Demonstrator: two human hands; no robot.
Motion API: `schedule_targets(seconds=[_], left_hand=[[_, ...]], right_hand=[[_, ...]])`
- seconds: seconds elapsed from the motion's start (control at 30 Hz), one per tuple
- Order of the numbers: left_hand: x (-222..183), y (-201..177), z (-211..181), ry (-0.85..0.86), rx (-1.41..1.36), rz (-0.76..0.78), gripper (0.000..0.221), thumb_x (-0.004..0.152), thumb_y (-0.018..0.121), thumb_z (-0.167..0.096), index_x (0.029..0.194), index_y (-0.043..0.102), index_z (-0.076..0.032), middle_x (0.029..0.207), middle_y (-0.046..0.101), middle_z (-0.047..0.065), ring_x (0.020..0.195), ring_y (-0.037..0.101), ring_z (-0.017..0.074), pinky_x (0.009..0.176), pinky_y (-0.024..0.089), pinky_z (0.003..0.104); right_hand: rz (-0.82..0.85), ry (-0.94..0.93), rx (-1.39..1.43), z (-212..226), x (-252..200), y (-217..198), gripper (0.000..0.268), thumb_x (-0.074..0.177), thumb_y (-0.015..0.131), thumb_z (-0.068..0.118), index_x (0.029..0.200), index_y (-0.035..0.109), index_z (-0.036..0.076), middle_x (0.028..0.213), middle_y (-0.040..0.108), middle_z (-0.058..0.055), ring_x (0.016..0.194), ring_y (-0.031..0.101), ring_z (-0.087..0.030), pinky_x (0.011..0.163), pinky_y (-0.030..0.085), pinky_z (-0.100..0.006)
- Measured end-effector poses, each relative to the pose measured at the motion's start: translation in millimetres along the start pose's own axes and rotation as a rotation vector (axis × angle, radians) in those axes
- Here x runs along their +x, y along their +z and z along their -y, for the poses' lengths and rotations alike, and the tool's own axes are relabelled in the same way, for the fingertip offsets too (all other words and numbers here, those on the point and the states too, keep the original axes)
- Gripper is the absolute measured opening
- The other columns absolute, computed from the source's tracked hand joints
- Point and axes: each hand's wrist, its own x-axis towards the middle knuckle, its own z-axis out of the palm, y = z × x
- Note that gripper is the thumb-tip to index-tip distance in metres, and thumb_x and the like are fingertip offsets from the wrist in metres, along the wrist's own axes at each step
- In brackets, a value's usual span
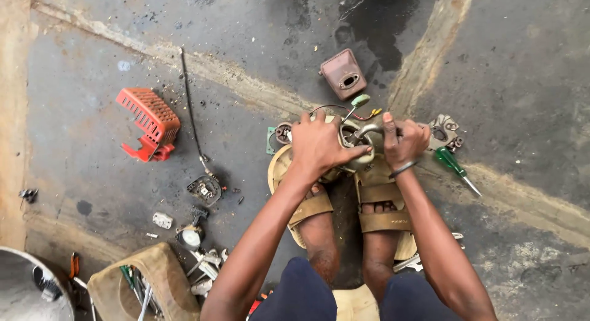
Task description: The person sits on the floor repairing a brush cutter engine. They hold the engine housing between their feet, use an L-shaped wrench to loosen the flywheel nut, and use a screwdriver on the engine while working on the disassembled machine.
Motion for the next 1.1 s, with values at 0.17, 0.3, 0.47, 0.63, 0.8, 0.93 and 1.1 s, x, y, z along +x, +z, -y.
schedule_targets(seconds=[0.17, 0.3, 0.47, 0.63, 0.8, 0.93, 1.1], left_hand=[[-6, -1, 7, 0.101, 0.072, -0.124, 0.101, 0.061, 0.064, -0.093, 0.112, 0.077, -0.007, 0.106, 0.069, 0.028, 0.094, 0.066, 0.0427, 0.066, 0.054, 0.049], [-7, 2, 5, 0.125, 0.007, -0.080, 0.096, 0.061, 0.067, -0.086, 0.118, 0.077, -0.009, 0.113, 0.069, 0.025, 0.105, 0.063, 0.0425, 0.074, 0.052, 0.049], [-15, -5, 3, 0.116, 0.029, -0.104, 0.097, 0.055, 0.072, -0.085, 0.119, 0.076, -0.013, 0.122, 0.066, 0.027, 0.108, 0.059, 0.0430, 0.083, 0.048, 0.053], [-25, -5, -1, 0.103, -0.014, -0.098, 0.090, 0.057, 0.076, -0.082, 0.120, 0.077, -0.017, 0.132, 0.062, 0.025, 0.114, 0.056, 0.0427, 0.090, 0.045, 0.055], [-48, -8, -11, 0.223, -0.052, -0.228, 0.090, 0.056, 0.080, -0.076, 0.123, 0.074, -0.017, 0.134, 0.061, 0.021, 0.123, 0.050, 0.0472, 0.098, 0.041, 0.059], [-57, -9, -14, 0.209, -0.062, -0.190, 0.091, 0.056, 0.081, -0.074, 0.125, 0.072, -0.017, 0.135, 0.061, 0.021, 0.124, 0.050, 0.0480, 0.097, 0.042, 0.058], [-70, 3, 3, 0.263, -0.004, -0.246, 0.100, 0.056, 0.080, -0.079, 0.133, 0.068, -0.016, 0.139, 0.057, 0.021, 0.129, 0.050, 0.0488, 0.100, 0.044, 0.057]], right_hand=[[-0.120, -0.040, 0.084, 0, -1, 11, 0.060, 0.110, 0.058, 0.046, 0.066, 0.066, 0.006, 0.062, 0.055, -0.010, 0.066, 0.052, -0.030, 0.083, 0.039, -0.042], [-0.171, -0.050, 0.123, -4, 1, 2, 0.057, 0.110, 0.056, 0.043, 0.065, 0.064, 0.007, 0.060, 0.052, -0.009, 0.061, 0.048, -0.029, 0.083, 0.038, -0.041], [-0.278, 0.133, 0.130, 16, -6, -8, 0.037, 0.102, 0.063, 0.030, 0.074, 0.064, 0.007, 0.068, 0.055, -0.006, 0.065, 0.050, -0.027, 0.092, 0.040, -0.041], [-0.458, 0.449, 0.455, -28, -56, -30, 0.039, 0.087, 0.082, 0.007, 0.112, 0.053, 0.005, 0.106, 0.052, -0.007, 0.097, 0.053, -0.026, 0.094, 0.044, -0.040], [-0.367, 1.177, 1.488, -30, -56, -52, 0.032, 0.091, 0.064, -0.004, 0.114, 0.045, 0.011, 0.090, 0.058, -0.006, 0.081, 0.060, -0.020, 0.076, 0.053, -0.037], [-0.434, 1.192, 1.713, -65, -66, -25, 0.023, 0.095, 0.053, -0.007, 0.106, 0.043, 0.011, 0.079, 0.050, -0.006, 0.065, 0.051, -0.018, 0.061, 0.050, -0.035], [-0.530, 1.201, 1.628, -42, -48, -18, 0.032, 0.095, 0.050, -0.006, 0.109, 0.046, 0.022, 0.071, 0.040, 0.000, 0.052, 0.036, -0.011, 0.045, 0.032, -0.028]])
